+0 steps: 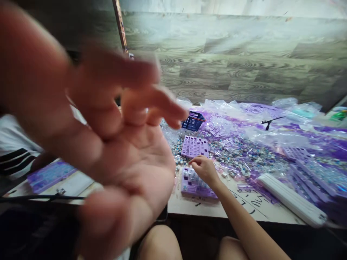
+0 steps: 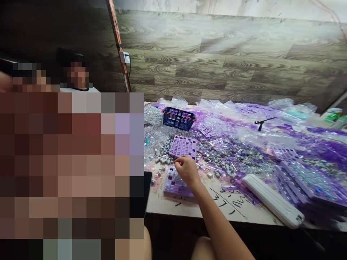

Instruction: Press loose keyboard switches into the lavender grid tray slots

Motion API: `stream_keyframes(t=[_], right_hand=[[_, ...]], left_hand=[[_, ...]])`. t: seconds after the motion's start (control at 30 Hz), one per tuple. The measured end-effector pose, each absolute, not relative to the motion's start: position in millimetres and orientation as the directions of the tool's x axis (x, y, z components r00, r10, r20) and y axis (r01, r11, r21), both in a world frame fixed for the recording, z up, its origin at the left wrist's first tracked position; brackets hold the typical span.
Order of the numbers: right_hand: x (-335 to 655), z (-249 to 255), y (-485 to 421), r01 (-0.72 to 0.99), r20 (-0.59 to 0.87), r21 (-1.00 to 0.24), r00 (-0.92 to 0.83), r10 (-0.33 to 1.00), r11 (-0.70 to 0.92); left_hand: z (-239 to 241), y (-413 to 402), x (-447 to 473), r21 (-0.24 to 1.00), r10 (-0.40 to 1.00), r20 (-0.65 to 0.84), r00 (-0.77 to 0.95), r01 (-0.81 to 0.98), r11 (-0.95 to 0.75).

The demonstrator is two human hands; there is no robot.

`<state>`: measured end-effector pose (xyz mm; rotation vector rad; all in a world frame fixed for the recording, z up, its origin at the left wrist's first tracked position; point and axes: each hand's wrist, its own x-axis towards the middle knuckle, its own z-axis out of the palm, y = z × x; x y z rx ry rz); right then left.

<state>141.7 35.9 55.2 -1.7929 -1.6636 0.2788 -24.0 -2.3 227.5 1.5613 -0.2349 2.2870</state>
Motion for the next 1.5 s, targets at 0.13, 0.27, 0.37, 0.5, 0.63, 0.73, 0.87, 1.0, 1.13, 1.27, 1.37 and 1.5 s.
stream_keyframes(t=[0.13,0.27,0.37,0.5,0.63,0.73,0.87,1.0,1.13,1.27,1.37,1.5], right_hand=[[157.8,58.9,14.6,0.705,0.3,-0.698,0.128,0.945,0.126],[168.8,54.5,-1.6,0.603,0.263,-0.775,0.036,0.964,0.188],[173.1,50.3,-5.4,0.582,0.257,-0.788,0.008,0.966,0.204],[172.7,49.4,1.4,0.589,0.275,-0.777,-0.001,0.961,0.223],[165.2,51.9,16.8,0.647,0.309,-0.727,0.008,0.951,0.23],[157.5,52.9,28.8,0.702,0.306,-0.677,-0.005,0.952,0.221],[147.3,51.6,39.1,0.761,0.255,-0.619,-0.038,0.966,0.193],[140.4,46.9,43.2,0.79,0.275,-0.574,-0.063,0.959,0.217],[139.1,42.1,46.1,0.77,0.293,-0.594,-0.061,0.954,0.232],[140.4,38.7,49.1,0.777,0.324,-0.586,-0.035,0.945,0.23],[140.0,36.7,50.7,0.78,0.341,-0.582,-0.02,0.94,0.228],[137.4,35.2,51.6,0.772,0.357,-0.592,-0.007,0.934,0.232]], left_hand=[[192.5,32.4,-6.9,0.063,0.188,0.954,-0.233,-0.457,-0.887],[129.3,71.2,2.4,0.385,0.364,0.923,0.126,-0.241,-0.891],[82.7,101.2,-2.1,0.427,0.395,0.854,0.338,-0.024,-0.904],[45.5,129.1,-18.1,0.449,0.5,0.726,0.472,0.226,-0.865],[35.6,138.3,-28.0,0.347,0.51,0.668,0.541,0.38,-0.857],[33.3,141.6,-30.6,0.213,0.463,0.654,0.598,0.442,-0.871],[30.9,145.3,-33.9,0.123,0.428,0.624,0.654,0.459,-0.88],[32.2,142.7,-34.4,0.109,0.412,0.611,0.676,0.445,-0.889],[35.1,138.9,-33.8,0.096,0.417,0.603,0.68,0.457,-0.884],[37.5,142.3,-37.8,0.14,0.533,0.643,0.55,0.599,-0.788],[39.4,148.1,-43.0,0.183,0.619,0.675,0.401,0.721,-0.668],[41.6,153.7,-48.0,0.184,0.667,0.662,0.343,0.788,-0.588]])
